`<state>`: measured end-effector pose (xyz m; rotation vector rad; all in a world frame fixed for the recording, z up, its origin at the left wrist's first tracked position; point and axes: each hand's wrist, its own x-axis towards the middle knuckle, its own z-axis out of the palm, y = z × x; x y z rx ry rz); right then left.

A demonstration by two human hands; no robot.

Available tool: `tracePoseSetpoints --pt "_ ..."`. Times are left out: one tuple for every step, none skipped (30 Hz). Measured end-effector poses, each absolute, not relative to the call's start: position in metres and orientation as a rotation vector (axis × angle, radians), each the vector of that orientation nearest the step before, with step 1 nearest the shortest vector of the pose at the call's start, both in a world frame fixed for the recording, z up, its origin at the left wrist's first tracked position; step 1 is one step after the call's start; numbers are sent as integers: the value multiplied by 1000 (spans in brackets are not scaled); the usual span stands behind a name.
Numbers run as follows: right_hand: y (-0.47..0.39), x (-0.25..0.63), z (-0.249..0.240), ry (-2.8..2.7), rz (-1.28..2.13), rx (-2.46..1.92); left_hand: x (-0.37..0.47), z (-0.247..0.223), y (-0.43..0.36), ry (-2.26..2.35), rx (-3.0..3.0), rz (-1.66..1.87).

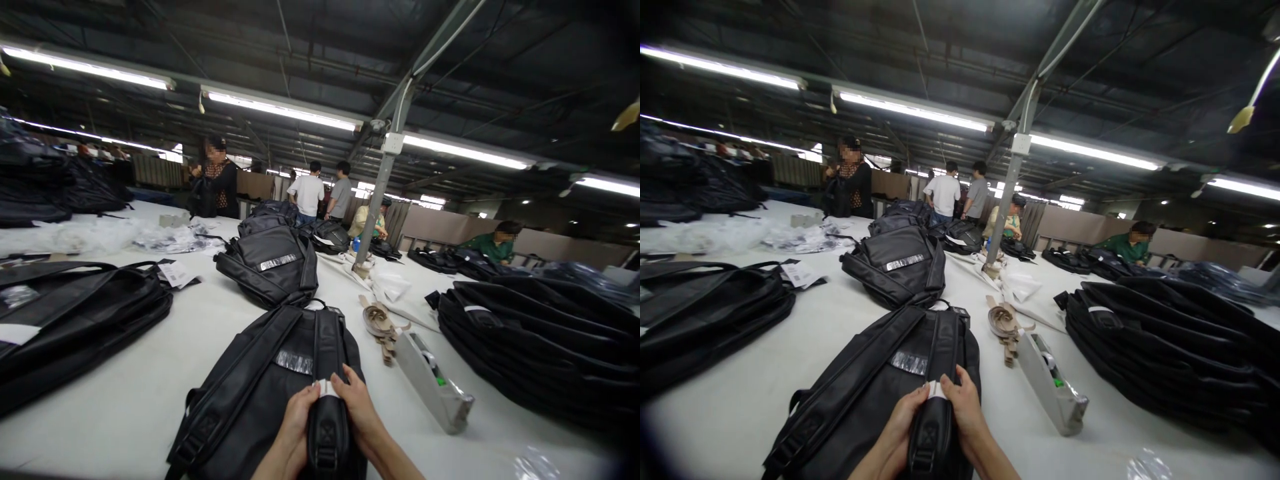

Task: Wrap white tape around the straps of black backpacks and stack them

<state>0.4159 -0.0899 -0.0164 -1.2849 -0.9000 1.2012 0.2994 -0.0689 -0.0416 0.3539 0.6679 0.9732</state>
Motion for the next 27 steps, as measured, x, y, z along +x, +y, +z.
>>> tracePoseSetpoints --pt "-87 415 -18 -881 1188 -1259 303 -43 -68 677 333 975" --pt "-83 416 -18 -886 1174 -1253 307 -44 -68 699 333 981" --pt "-81 418 -16 -918 1146 -1272 311 -44 -68 732 355 992" --pt "-80 421 -13 -970 1100 -1328 313 -42 -69 774 399 1006" --pt "-82 425 -9 -1027 1025 -1417 314 -38 -70 812 474 1015" --pt "-88 430 -6 -1086 916 -1521 312 -31 -72 842 582 1004" --pt "-96 434 -3 -1148 773 -1615 306 -23 -74 869 714 970" --pt "-108 438 -3 -1226 606 -1670 296 -14 -75 901 859 926" --pt "-122 440 -6 -1329 424 -1675 279 -4 -76 941 1014 894" --pt "-136 440 -11 -1453 235 -1638 258 6 -75 1007 1162 878" --pt "-151 438 -19 -1590 40 -1581 231 16 -73 1116 1294 928" --pt "-164 435 -28 -1721 -141 -1531 202 23 -68 1246 1423 1053" --pt "-175 430 -38 -1835 -291 -1503 173 29 -62 1448 1500 1202" --pt "-184 425 -47 -1927 -395 -1495 145 32 -56 1710 1522 1280" --pt "-190 420 -54 -2001 -447 -1494 121 33 -50 1954 1483 1244" --pt "-193 417 -59 -2063 -454 -1481 104 31 -46 2015 1446 1145" --pt "-194 417 -61 -2115 -431 -1454 93 28 -46 1963 1414 1065" --pt "-194 420 -62 -2155 -397 -1423 88 24 -48 1852 1400 993" --pt "-193 427 -61 -2183 -372 -1400 90 18 -53 1706 1403 947" --pt "-190 438 -60 -2200 -366 -1392 97 12 -61 1610 1379 928" --pt "-188 452 -58 -2205 -381 -1406 107 7 -69 1558 1330 905" --pt "-185 468 -56 -2203 -407 -1439 119 2 -78 1516 1274 884" --pt "-183 484 -53 -2185 -438 -1492 131 -2 -88 1486 1207 850" --pt "-183 499 -49 -2142 -474 -1559 143 -4 -97 1443 1150 790" --pt "-184 512 -44 -2080 -512 -1626 153 -4 -106 1405 1115 716" --pt "-187 521 -38 -2005 -545 -1674 160 -2 -114 1384 1128 650" --pt "-192 525 -30 -1929 -562 -1694 165 3 -121 1393 1199 620"
